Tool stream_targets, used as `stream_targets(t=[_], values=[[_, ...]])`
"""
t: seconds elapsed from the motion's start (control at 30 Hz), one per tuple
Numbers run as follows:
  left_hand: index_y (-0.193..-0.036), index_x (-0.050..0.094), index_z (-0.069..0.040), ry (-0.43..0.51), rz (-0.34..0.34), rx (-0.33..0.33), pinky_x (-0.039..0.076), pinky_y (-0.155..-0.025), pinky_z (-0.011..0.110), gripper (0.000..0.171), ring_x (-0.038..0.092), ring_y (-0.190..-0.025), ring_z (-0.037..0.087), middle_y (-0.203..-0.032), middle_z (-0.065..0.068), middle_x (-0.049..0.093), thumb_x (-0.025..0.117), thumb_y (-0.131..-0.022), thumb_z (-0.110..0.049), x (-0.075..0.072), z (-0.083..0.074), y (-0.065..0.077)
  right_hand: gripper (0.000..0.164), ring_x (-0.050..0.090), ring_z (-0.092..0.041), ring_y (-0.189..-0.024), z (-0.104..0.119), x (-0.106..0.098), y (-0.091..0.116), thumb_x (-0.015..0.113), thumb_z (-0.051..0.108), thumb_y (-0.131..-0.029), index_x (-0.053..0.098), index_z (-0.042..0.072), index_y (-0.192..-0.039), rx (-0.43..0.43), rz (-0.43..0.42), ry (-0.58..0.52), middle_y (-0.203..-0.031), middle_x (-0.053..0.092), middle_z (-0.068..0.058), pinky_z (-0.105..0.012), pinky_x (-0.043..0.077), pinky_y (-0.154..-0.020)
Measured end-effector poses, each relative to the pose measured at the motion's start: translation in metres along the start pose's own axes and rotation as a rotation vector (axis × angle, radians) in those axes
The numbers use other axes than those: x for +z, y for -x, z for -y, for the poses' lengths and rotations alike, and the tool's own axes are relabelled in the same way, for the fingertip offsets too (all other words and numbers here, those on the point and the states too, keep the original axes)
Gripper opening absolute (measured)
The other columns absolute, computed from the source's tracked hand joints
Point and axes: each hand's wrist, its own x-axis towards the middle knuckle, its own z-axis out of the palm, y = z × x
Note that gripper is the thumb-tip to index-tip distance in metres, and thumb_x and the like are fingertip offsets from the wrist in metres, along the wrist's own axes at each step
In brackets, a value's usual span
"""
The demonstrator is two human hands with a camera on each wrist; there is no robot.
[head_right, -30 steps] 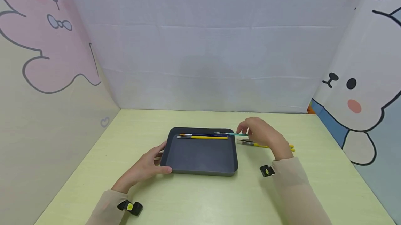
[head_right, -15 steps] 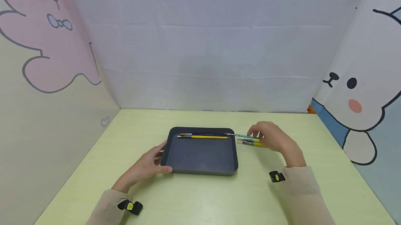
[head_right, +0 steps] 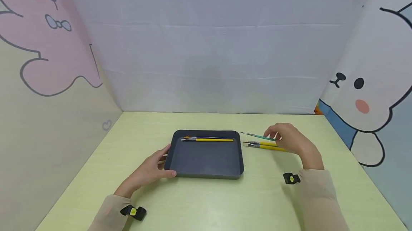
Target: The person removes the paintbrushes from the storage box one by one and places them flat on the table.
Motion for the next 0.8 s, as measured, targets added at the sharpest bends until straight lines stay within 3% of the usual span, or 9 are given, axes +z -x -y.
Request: stream_targets(t=[0.2,0.43,0.8], values=[[-0.171,0.021,-0.015,0.012,0.009,0.001,0.048,-0.118,0.052,0.116,0.05,-0.145,0.039,-0.168,0.017,0.036,0.095,-0.083,-0.03,-0.001,-0.001,0.001,0.044,0.065,-0.017,-0.086,-0.008,0.0,0.004,0.063,-0.023,-0.084,0.077,0.007,-0.113,0.011,0.01,-0.021,-0.101,0.071,-0.001,-0.029,0.058,-0.072],[-0.171,0.021,-0.014,0.018,0.007,-0.006,0.049,-0.117,0.052,0.116,0.051,-0.144,0.039,-0.168,0.017,0.037,0.095,-0.083,-0.03,-0.001,0.0,0.0,0.035,0.068,-0.021,-0.088,-0.017,0.007,0.001,0.075,-0.017,-0.086,0.078,0.007,-0.111,-0.004,0.052,-0.034,-0.101,0.072,-0.003,-0.037,0.061,-0.075],[-0.171,0.022,-0.015,0.021,0.011,0.002,0.049,-0.116,0.052,0.116,0.051,-0.144,0.039,-0.167,0.018,0.037,0.095,-0.083,-0.031,-0.001,0.001,0.0,0.038,0.067,-0.02,-0.089,-0.025,0.014,0.002,0.072,-0.019,-0.086,0.078,0.011,-0.109,0.04,0.103,-0.07,-0.1,0.073,0.0,-0.033,0.059,-0.076]])
